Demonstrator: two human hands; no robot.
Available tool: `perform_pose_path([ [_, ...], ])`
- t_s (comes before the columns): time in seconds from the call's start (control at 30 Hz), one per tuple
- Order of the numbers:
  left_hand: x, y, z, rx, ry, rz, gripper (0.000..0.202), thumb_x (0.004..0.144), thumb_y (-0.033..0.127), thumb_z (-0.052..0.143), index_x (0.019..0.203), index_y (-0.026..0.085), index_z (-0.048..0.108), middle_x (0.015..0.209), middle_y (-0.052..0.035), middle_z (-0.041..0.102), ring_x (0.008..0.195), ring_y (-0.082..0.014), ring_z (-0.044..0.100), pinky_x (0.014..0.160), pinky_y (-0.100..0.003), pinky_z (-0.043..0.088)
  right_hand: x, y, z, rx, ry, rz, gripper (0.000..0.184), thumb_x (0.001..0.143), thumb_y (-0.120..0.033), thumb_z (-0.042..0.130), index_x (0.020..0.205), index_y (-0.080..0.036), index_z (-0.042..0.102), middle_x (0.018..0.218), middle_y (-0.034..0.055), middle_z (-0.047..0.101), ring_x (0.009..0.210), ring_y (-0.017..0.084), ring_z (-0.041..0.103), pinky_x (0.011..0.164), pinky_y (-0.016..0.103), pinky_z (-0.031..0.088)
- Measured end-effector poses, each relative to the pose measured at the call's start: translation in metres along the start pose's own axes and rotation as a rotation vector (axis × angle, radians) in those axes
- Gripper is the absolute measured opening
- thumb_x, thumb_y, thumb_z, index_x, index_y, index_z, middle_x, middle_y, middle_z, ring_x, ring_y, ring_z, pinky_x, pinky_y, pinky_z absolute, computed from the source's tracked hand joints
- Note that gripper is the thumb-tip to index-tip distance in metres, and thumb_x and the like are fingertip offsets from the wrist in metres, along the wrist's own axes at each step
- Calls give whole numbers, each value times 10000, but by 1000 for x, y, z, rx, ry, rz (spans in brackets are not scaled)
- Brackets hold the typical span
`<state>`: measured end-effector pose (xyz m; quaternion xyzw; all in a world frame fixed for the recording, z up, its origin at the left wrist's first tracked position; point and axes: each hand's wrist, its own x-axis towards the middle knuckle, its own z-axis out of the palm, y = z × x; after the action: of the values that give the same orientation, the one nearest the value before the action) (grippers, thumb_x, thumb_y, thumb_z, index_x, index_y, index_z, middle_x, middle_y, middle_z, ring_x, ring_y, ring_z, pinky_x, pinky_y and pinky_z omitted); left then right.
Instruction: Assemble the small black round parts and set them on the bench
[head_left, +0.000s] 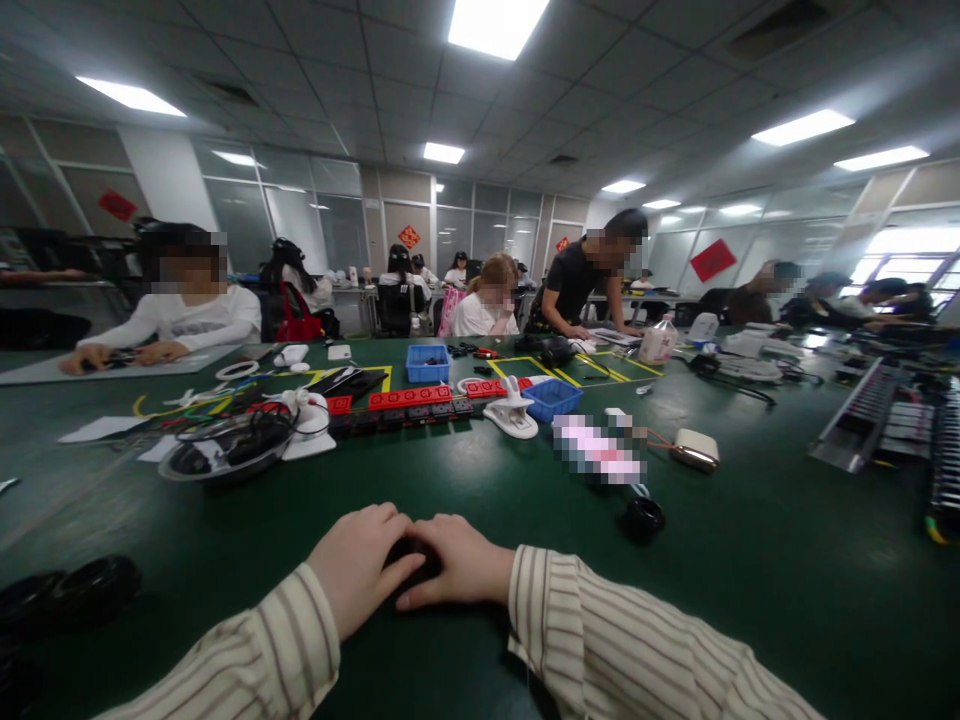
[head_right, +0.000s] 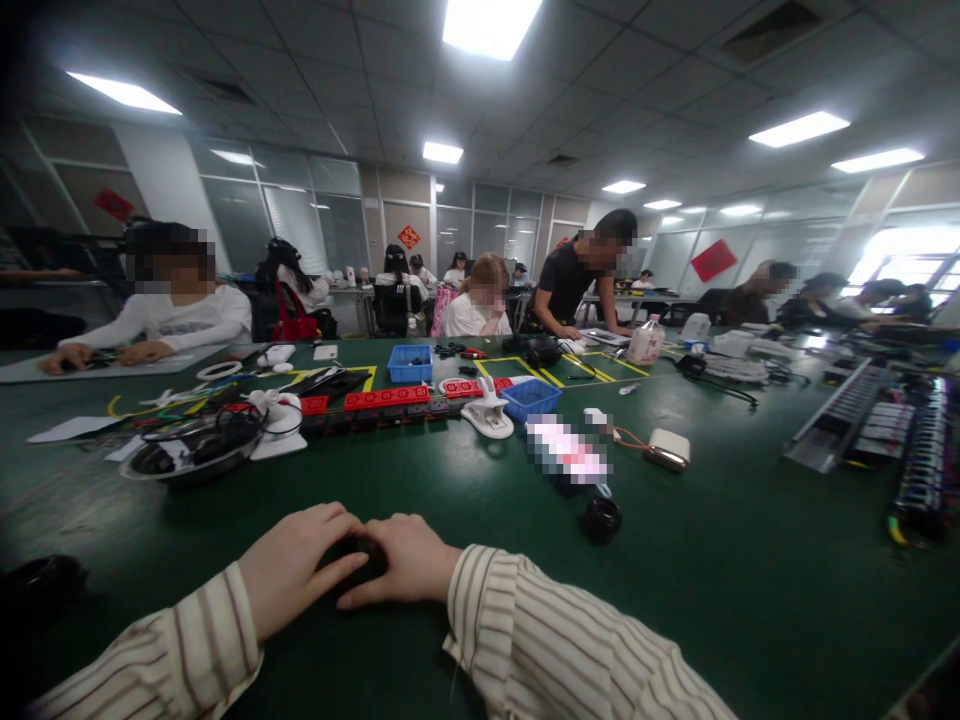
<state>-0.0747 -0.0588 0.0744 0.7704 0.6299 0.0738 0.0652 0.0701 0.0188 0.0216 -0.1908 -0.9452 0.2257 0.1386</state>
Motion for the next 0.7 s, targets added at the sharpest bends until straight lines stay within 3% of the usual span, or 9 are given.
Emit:
perform_pose_path([
  [0.13, -2, -8, -9, -125, -39, 115, 230, 798, 293, 475, 986, 226, 589, 981, -43, 575, 913, -203, 531, 828, -347, 417, 1, 13, -5, 124, -104, -88, 537, 675, -465, 669, 1116, -200, 519, 838, -13, 565, 728, 111, 519, 652, 195, 376],
  [0.4, -5, -15, -19, -211, -186, 179, 398, 716, 129, 527, 1076, 290, 580, 1103, -7, 567, 1050, -193, 497, 934, -324, 370, 4, 18, -2, 111, -121, -88, 401, 647, -365, 721, 969, -163, 592, 822, -16, 568, 789, 120, 517, 727, 206, 367],
  [0.53, -2, -14, -12, -172, -169, 157, 354, 718, 142, 530, 1044, 264, 593, 1029, -27, 569, 991, -199, 510, 880, -331, 394, 4, 17, -2, 154, -109, -65, 410, 639, -398, 720, 952, -171, 585, 783, -31, 549, 728, 102, 503, 665, 195, 358],
  [0.7, 0, -6, -5, -95, -104, 12, 236, 736, 297, 547, 953, 224, 606, 892, -41, 546, 849, -205, 539, 743, -333, 430, 3, 9, 0, 121, -50, 66, 459, 576, -499, 726, 842, -162, 562, 715, -34, 512, 643, 96, 461, 550, 190, 319],
])
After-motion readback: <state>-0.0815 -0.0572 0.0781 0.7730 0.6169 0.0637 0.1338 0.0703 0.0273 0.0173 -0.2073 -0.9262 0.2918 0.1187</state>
